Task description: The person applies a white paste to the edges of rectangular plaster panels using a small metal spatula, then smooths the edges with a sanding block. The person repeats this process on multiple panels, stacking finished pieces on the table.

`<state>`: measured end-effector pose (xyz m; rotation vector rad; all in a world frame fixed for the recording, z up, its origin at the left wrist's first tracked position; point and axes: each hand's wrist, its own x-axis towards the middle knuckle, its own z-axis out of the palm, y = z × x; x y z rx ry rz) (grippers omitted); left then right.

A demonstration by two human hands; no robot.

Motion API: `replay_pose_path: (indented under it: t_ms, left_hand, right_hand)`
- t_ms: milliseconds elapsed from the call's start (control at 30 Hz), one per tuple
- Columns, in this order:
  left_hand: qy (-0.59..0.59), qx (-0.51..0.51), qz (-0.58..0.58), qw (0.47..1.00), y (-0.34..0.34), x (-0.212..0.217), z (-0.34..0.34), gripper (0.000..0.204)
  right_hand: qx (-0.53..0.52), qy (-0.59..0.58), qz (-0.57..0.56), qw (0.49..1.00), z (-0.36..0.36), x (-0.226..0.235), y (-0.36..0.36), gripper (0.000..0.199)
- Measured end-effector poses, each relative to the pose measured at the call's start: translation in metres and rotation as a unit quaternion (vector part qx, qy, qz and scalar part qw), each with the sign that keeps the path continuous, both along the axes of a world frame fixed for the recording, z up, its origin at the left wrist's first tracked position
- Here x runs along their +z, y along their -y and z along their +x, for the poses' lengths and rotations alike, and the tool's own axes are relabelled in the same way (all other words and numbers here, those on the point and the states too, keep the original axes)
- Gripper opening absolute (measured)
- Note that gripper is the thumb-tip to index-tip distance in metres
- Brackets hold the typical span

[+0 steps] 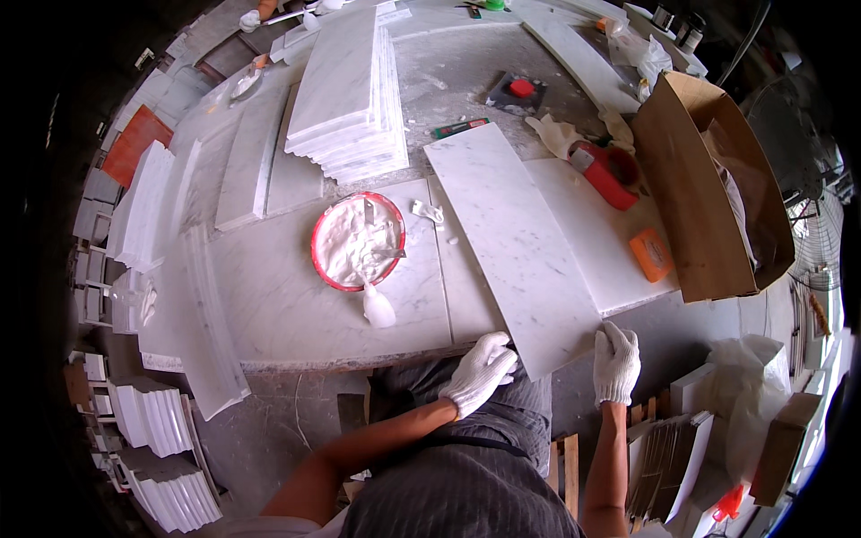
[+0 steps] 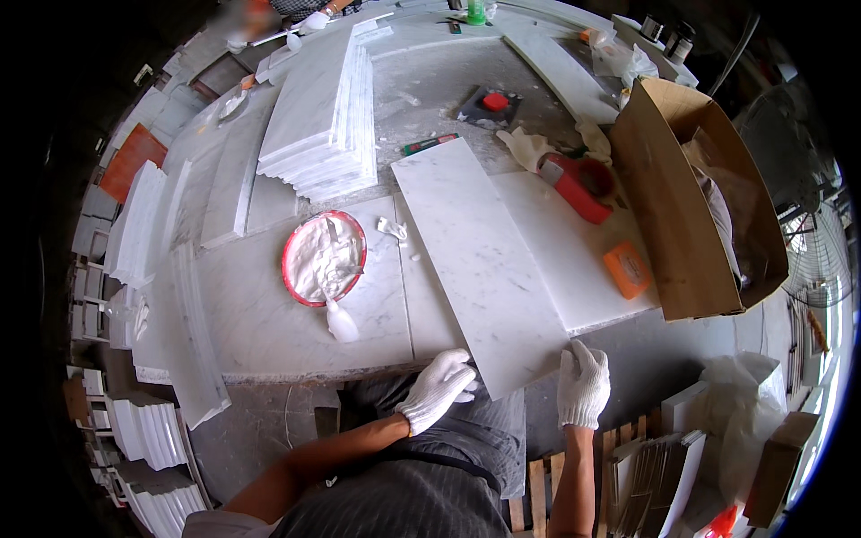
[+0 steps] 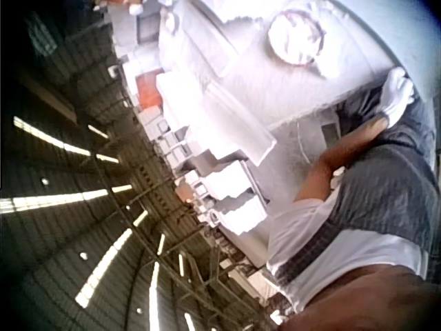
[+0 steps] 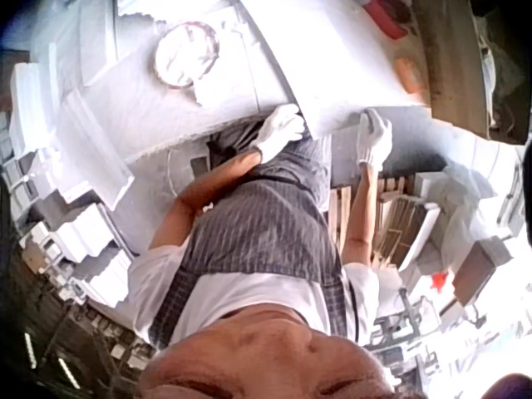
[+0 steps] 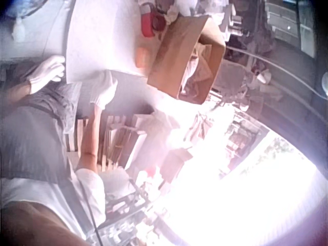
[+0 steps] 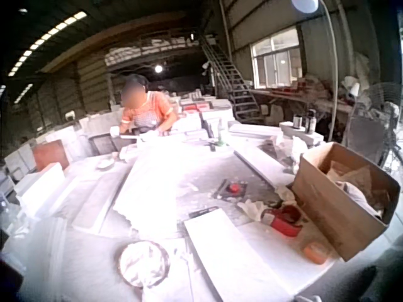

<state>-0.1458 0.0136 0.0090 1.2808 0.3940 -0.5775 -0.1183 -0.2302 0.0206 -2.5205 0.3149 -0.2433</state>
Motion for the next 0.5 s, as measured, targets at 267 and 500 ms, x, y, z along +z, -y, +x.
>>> replay_pose_path:
  t_ms: [267,500]
  left_hand:
    - [-0.034,0.000,0.067,0.997,0.008,0.002,0.012,0.029]
    - [-0.064,0.065,0.035,0.995,0.010,0.002,0.010,0.036]
  right_hand:
    - [-0.028,-0.007,0.037,0.999,-0.017,0.002,-0.013,0.017]
    - [-0.011,-0.020,0.121,0.992,-0.014,-0.004,0.005,0.018]
